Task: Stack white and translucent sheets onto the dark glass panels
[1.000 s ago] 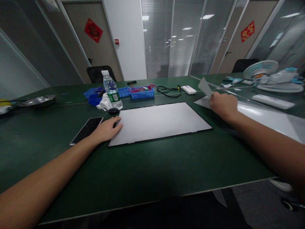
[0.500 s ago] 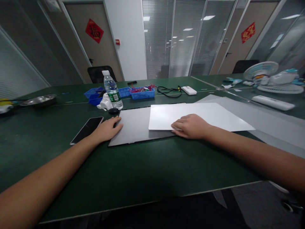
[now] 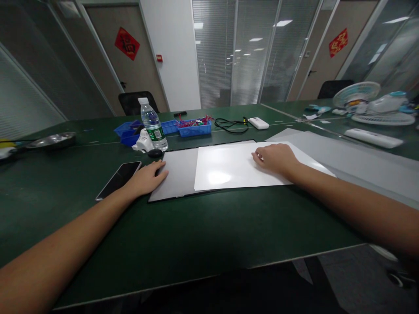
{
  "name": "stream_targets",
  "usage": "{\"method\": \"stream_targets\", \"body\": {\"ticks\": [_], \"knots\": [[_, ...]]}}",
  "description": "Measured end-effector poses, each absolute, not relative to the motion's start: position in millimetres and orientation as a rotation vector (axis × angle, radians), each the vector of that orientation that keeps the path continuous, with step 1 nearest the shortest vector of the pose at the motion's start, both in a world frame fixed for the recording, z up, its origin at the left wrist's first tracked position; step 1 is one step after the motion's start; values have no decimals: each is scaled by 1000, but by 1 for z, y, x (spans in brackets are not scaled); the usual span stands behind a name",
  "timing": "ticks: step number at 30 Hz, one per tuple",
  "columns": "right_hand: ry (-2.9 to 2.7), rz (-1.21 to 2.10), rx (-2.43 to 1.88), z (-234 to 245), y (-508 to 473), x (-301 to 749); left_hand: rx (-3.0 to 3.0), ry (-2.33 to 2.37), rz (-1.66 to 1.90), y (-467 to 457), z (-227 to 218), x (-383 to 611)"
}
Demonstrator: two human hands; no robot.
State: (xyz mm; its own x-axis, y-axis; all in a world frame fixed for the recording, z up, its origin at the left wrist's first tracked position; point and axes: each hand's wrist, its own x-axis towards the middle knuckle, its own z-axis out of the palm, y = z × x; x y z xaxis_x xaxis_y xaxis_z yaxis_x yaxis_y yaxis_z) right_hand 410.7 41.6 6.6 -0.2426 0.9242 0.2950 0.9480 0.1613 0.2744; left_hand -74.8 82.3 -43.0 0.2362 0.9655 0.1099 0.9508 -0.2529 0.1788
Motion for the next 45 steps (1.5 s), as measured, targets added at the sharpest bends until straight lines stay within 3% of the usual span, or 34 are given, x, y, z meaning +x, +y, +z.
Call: {"method": "stream_targets", "body": {"ticks": [7,15,25,45], "knots": [[-2490,-536,-1798,2,44,412,2426,1865,332,81,-40,-72],[-2680,-218,-1218,-10,47,413,2427,1853,310,81,-40,-73],[-2700,37,-1057,-14,55,424,2405,1862,287,78,-37,-70],[-2795,176,-812,-22,42,413,2363,1883,273,75,-34,-67]]}}
